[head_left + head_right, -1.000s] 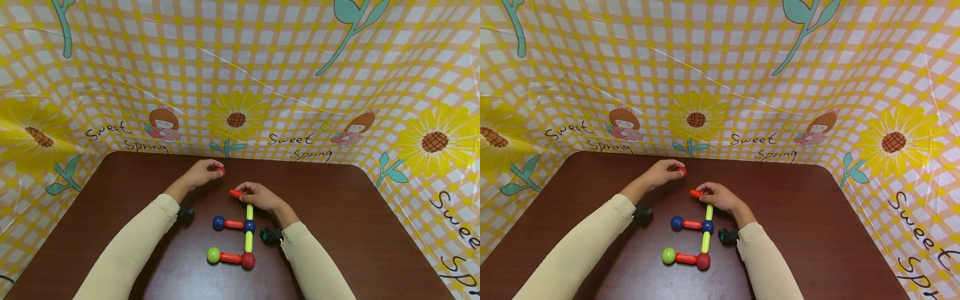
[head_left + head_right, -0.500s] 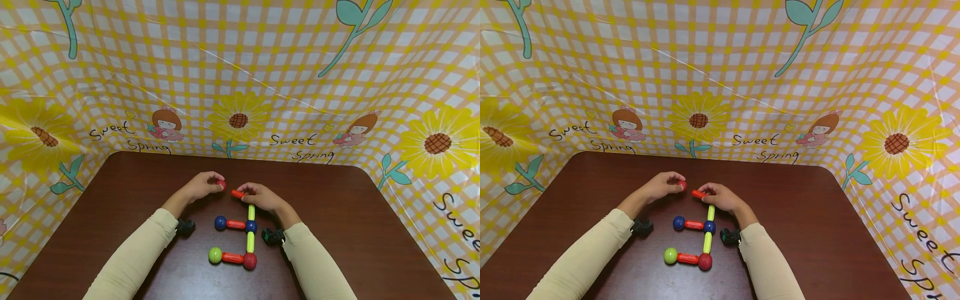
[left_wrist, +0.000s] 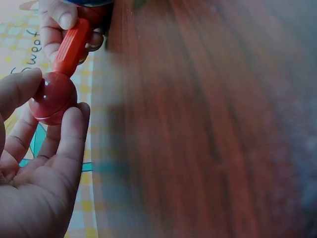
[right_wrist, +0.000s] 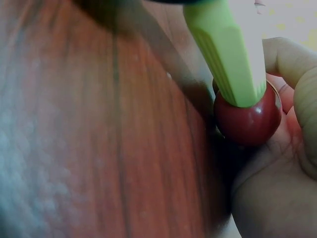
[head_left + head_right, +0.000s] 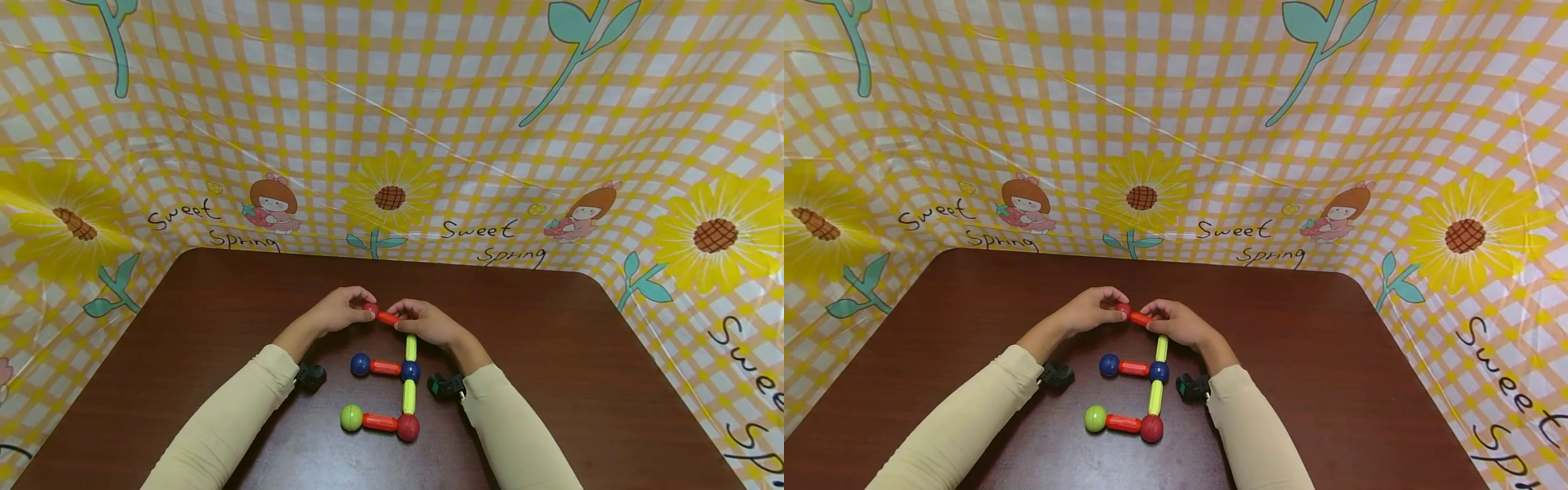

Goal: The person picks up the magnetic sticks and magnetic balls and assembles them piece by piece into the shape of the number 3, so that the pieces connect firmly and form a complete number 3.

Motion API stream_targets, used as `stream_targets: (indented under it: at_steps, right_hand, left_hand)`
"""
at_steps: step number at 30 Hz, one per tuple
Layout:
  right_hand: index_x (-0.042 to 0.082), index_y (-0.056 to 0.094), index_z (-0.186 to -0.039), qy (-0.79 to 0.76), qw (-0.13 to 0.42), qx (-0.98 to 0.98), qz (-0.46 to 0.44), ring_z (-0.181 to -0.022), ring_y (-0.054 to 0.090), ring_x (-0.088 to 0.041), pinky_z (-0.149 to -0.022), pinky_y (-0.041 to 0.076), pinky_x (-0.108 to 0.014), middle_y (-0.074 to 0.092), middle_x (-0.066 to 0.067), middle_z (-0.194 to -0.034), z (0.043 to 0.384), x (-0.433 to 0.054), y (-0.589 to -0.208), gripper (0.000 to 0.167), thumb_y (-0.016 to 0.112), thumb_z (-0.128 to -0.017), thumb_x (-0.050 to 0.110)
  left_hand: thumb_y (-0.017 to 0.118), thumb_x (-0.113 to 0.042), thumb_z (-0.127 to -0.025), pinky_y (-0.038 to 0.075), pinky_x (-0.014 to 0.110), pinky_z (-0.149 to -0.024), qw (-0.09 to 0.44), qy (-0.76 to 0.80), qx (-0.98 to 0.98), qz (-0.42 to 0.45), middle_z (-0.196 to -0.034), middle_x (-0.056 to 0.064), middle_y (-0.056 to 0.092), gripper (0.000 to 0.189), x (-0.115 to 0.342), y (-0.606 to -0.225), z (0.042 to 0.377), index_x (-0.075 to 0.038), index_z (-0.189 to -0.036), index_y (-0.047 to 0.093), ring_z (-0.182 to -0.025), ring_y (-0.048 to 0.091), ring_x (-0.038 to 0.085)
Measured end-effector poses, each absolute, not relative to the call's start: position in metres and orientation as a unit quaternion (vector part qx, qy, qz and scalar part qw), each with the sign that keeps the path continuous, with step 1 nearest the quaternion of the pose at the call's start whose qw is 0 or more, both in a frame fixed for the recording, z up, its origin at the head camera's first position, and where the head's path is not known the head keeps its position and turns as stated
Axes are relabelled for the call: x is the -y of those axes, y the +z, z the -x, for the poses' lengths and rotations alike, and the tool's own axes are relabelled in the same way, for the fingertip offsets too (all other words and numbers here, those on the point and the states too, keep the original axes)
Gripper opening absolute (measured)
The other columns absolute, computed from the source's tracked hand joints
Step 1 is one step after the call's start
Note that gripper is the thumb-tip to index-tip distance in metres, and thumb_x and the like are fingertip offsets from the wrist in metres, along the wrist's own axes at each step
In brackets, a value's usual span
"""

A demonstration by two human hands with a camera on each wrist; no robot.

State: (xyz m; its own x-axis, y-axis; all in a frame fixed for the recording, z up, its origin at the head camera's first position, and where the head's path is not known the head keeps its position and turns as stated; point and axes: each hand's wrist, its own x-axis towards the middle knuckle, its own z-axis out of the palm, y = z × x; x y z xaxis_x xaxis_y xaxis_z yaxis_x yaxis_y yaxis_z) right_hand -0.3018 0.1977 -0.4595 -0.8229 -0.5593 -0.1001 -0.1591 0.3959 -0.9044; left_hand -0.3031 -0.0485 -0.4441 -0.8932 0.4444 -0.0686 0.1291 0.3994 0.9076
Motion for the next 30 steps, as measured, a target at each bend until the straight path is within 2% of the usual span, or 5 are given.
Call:
stream_targets:
  at_steps: [6, 11, 18, 26, 30]
  right_hand:
    - [-0.001, 0.06, -0.122, -0.519, 0.203, -0.802, 0.214, -0.086, 0.053, -0.021, -0.074, 0.048, -0.029, 0.058, -0.009, -0.096, 0.294, -0.195, -0.447, 0.027, 0.053, -0.096, 0.0]
    - [-0.009, 0.057, -0.122, -0.528, 0.206, -0.796, 0.211, -0.086, 0.054, -0.021, -0.075, 0.049, -0.029, 0.059, -0.011, -0.097, 0.284, -0.191, -0.43, 0.028, 0.052, -0.095, -0.004]
    - [-0.011, 0.057, -0.121, -0.527, 0.199, -0.797, 0.218, -0.087, 0.054, -0.018, -0.075, 0.048, -0.026, 0.059, -0.012, -0.099, 0.284, -0.191, -0.431, 0.028, 0.053, -0.095, -0.005]
    - [-0.011, 0.057, -0.123, -0.527, 0.202, -0.799, 0.206, -0.087, 0.055, -0.02, -0.076, 0.049, -0.028, 0.06, -0.014, -0.102, 0.293, -0.193, -0.444, 0.028, 0.054, -0.096, -0.003]
    - [-0.008, 0.057, -0.125, -0.536, 0.187, -0.802, 0.183, -0.093, 0.058, -0.021, -0.079, 0.05, -0.031, 0.062, -0.018, -0.113, 0.3, -0.198, -0.456, 0.028, 0.055, -0.1, 0.004]
  left_hand:
    - [0.074, -0.015, -0.09, 0.048, 0.032, -0.076, 0.147, 0.509, -0.832, -0.168, -0.105, 0.004, 0.064, 0.024, 0.053, -0.446, 0.301, -0.008, -0.111, 0.066, -0.097, 0.056, 0.021]
    - [0.076, -0.015, -0.089, 0.047, 0.032, -0.077, 0.134, 0.487, -0.846, -0.169, -0.101, 0.003, 0.064, 0.022, 0.054, -0.448, 0.3, -0.009, -0.107, 0.067, -0.093, 0.056, 0.019]
    - [0.077, -0.014, -0.088, 0.047, 0.03, -0.07, 0.131, 0.461, -0.859, -0.18, -0.096, 0.002, 0.063, 0.02, 0.056, -0.449, 0.298, -0.008, -0.105, 0.067, -0.083, 0.057, 0.017]
    - [0.076, -0.013, -0.087, 0.046, 0.03, -0.072, 0.128, 0.461, -0.859, -0.184, -0.095, 0.003, 0.063, 0.022, 0.056, -0.449, 0.296, -0.006, -0.106, 0.067, -0.086, 0.055, 0.017]
    - [0.076, -0.017, -0.087, 0.049, 0.031, -0.069, 0.133, 0.479, -0.852, -0.167, -0.101, 0.005, 0.063, 0.026, 0.06, -0.45, 0.296, -0.007, -0.109, 0.066, -0.089, 0.056, 0.02]
